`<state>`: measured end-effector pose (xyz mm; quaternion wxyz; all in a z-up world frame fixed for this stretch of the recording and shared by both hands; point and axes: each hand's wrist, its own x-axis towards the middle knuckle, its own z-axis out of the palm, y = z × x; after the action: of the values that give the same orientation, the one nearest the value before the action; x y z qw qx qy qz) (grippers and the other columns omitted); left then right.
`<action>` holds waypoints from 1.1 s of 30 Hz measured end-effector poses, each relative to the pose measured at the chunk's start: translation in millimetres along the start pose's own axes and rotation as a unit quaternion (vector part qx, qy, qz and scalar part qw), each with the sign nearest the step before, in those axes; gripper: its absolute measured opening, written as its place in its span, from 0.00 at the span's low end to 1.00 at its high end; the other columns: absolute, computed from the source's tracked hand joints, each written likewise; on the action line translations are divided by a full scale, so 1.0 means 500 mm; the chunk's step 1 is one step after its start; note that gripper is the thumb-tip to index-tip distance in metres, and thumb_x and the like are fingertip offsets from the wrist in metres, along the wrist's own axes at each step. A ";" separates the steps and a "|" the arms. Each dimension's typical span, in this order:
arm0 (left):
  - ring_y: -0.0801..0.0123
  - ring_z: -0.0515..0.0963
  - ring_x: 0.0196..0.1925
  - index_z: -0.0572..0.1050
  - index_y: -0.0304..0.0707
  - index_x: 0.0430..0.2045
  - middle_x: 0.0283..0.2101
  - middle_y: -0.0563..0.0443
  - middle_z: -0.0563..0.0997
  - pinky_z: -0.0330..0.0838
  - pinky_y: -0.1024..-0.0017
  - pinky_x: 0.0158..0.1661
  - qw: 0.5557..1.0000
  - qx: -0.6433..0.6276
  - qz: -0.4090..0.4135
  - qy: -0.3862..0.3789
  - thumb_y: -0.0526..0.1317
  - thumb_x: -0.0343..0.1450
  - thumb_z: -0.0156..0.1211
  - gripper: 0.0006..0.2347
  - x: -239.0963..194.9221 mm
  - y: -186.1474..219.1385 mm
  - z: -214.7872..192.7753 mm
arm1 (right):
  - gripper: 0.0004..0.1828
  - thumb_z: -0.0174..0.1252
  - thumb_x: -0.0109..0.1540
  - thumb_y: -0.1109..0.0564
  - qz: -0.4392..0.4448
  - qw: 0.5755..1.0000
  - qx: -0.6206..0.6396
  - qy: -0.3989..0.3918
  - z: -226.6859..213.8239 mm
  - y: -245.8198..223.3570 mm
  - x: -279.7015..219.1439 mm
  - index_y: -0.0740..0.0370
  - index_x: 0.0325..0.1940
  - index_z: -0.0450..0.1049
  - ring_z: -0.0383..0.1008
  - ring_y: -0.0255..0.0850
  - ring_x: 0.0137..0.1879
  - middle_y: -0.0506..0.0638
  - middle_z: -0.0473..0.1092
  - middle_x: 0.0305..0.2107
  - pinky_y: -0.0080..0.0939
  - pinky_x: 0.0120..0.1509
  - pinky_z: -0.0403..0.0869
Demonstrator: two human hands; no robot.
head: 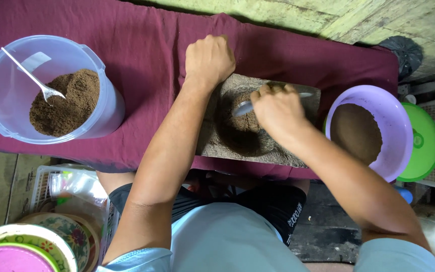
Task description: The person grinds a brown granular substance in a stone mortar using a spoon, then repeatedly scoops the ground material into a purple bowl. The person continues grinding and transferring the contents until the mortar is empty.
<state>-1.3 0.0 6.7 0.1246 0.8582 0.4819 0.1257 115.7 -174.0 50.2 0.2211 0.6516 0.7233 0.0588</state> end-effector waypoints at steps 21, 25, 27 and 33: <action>0.46 0.83 0.28 0.79 0.40 0.25 0.26 0.46 0.82 0.74 0.54 0.28 1.000 0.020 -0.004 -0.006 0.39 0.69 0.47 0.10 0.001 -0.002 -0.005 | 0.25 0.51 0.60 0.58 -0.131 0.984 -0.007 0.124 0.091 -0.066 -0.005 0.49 0.62 0.72 0.80 0.49 0.19 0.60 0.79 0.41 0.48 0.19 0.74; 0.52 0.83 0.25 0.78 0.39 0.23 0.24 0.48 0.80 0.75 0.56 0.26 0.999 0.041 0.012 0.008 0.39 0.71 0.47 0.11 -0.001 0.000 -0.004 | 0.27 0.49 0.60 0.61 -0.191 0.979 -0.027 0.063 0.067 -0.055 -0.008 0.48 0.64 0.72 0.81 0.47 0.21 0.62 0.79 0.41 0.48 0.17 0.72; 0.52 0.83 0.26 0.78 0.39 0.25 0.25 0.47 0.80 0.75 0.56 0.28 1.000 0.023 0.002 -0.003 0.40 0.70 0.48 0.10 -0.001 -0.004 -0.012 | 0.30 0.52 0.61 0.62 -0.218 0.975 -0.013 0.023 0.058 -0.047 -0.003 0.49 0.68 0.69 0.80 0.48 0.22 0.51 0.78 0.31 0.50 0.18 0.73; 0.50 0.83 0.27 0.78 0.40 0.26 0.25 0.47 0.81 0.75 0.56 0.27 0.999 0.027 -0.003 -0.021 0.38 0.69 0.49 0.08 -0.001 -0.001 -0.014 | 0.30 0.54 0.56 0.61 -0.259 0.956 -0.038 0.132 0.079 -0.034 -0.013 0.51 0.65 0.72 0.74 0.43 0.17 0.47 0.72 0.23 0.46 0.16 0.67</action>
<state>-4.2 0.4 13.1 0.1121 0.8620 0.4854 0.0942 116.3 -190.9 10.3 0.1558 0.4191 0.8873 0.1129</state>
